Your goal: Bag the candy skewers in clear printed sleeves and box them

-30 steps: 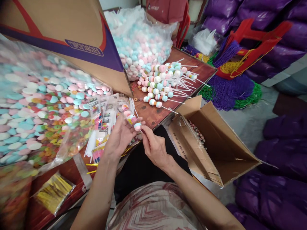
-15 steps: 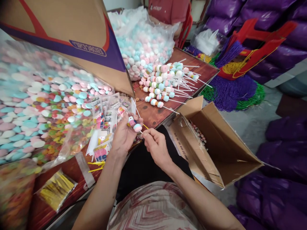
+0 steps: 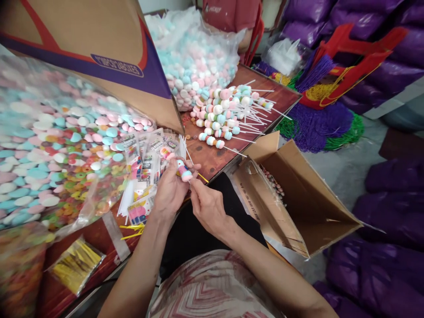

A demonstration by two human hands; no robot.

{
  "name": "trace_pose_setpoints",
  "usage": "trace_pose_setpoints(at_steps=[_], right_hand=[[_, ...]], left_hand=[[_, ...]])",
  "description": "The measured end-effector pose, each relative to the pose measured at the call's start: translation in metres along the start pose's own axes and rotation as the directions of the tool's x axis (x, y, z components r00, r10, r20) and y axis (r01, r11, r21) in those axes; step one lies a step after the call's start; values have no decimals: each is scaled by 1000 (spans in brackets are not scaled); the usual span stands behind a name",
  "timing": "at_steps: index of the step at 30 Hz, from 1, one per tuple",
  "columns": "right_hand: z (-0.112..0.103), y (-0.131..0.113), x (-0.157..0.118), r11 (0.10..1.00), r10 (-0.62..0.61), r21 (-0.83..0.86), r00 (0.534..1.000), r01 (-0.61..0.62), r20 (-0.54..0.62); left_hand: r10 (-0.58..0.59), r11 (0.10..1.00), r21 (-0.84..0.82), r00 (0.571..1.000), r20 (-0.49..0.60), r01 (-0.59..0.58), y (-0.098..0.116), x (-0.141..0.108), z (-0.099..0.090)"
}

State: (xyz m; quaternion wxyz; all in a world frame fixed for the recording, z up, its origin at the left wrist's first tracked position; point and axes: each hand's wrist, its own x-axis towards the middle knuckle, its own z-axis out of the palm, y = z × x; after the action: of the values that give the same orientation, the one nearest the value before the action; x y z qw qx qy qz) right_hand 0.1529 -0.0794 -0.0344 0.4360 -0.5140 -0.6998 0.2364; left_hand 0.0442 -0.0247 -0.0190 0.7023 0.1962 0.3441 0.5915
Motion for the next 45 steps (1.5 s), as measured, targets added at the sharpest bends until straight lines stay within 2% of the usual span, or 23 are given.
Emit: trace_pose_setpoints(at_steps=[3, 9, 12, 15, 17, 21, 25, 27, 31, 40, 45], right_hand=[[3, 2, 2, 1000, -14, -22, 1000, 14, -4], [0, 1, -5, 997, 44, 63, 996, -39, -77], [5, 3, -8, 998, -40, 46, 995, 45, -93], [12, 9, -8, 988, -153, -15, 984, 153, -93], [16, 12, -5, 982, -188, -51, 980, 184, -73], [17, 15, 2, 993, -114, 12, 992, 115, -53], [14, 14, 4, 993, -47, 106, 991, 60, -126], [12, 14, 3, 993, -44, 103, 988, 60, -150], [10, 17, 3, 995, -52, 77, 988, 64, -149], [7, 19, 5, 980, -197, -35, 970, 194, -141], [6, 21, 5, 964, -250, -119, 961, 236, -121]], left_hand=[[-16, 1000, 9, 1000, 12, 15, 0, -1, -1], [-38, 999, -11, 999, -18, 38, 4, 0, 2], [-61, 998, -1, 998, -28, 61, 2, -1, 4], [-82, 997, 13, 997, 12, 82, -2, -3, 3], [-84, 996, 35, 995, 44, 83, -3, -4, 0], [-105, 993, 60, 992, 71, 100, -3, -5, -2], [-156, 986, 73, 984, 89, 149, 0, -7, -1], [-115, 989, 94, 992, 49, 110, 0, -10, -1], [30, 968, 251, 991, -131, 3, -3, -18, -3], [143, 883, 468, 968, -206, -30, 2, -19, -3], [130, 892, 452, 960, -250, -3, 1, -13, -3]])
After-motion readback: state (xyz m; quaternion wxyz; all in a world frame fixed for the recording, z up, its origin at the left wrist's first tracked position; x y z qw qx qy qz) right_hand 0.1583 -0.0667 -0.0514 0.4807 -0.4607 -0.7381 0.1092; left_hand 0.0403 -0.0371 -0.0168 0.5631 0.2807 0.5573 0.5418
